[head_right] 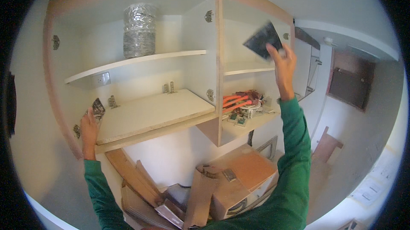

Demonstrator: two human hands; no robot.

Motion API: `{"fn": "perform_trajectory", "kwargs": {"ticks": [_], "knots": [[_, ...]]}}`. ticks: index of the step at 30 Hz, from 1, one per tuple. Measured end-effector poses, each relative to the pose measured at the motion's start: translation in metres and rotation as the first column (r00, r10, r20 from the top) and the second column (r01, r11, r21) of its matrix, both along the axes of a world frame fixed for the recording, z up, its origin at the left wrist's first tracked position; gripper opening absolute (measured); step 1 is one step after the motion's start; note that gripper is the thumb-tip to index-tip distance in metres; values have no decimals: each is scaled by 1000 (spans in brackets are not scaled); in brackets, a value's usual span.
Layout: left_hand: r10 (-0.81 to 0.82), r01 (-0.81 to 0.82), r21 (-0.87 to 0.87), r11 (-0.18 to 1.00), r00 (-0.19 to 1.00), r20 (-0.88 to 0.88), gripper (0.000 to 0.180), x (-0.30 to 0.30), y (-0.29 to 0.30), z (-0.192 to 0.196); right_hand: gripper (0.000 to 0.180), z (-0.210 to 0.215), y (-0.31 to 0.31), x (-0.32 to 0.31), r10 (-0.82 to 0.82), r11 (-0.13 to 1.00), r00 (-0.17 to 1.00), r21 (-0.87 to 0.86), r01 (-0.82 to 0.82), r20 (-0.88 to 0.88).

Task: The person assembles a white wall-mounted cabinet by attaching wooden trim pieces to the frame. They use a utility knife to trim excess material and a sanding block to smooth the edges of the wood. The person also handles a plastic-wrapped item and a bucket during the process.

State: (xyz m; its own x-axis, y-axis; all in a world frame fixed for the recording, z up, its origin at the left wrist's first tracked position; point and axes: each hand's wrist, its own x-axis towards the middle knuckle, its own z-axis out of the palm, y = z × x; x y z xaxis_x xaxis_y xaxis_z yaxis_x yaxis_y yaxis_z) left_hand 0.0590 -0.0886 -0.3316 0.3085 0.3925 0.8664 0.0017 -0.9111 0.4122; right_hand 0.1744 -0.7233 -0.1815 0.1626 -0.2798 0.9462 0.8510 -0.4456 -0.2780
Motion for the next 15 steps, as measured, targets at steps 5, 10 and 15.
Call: {"fn": "perform_trajectory", "kwargs": {"ticks": [5, 10, 15], "knots": [[30, -32, -15, 999, 991, -128, 54, -18, 8, -5, 27, 133, 53, -15, -274, 775, 721, -298, 557, 636], [-103, 102, -14, 995, 990, -101, 52, -15, 23, -18, 21, 192, 94, 0, -360, 379, 666, -550, 745, 654], [-58, 58, -5, 998, 998, -20, 49, -10, 6, -18, 16, 223, 119, 3, -428, 109, 558, -573, 813, 711]]}}
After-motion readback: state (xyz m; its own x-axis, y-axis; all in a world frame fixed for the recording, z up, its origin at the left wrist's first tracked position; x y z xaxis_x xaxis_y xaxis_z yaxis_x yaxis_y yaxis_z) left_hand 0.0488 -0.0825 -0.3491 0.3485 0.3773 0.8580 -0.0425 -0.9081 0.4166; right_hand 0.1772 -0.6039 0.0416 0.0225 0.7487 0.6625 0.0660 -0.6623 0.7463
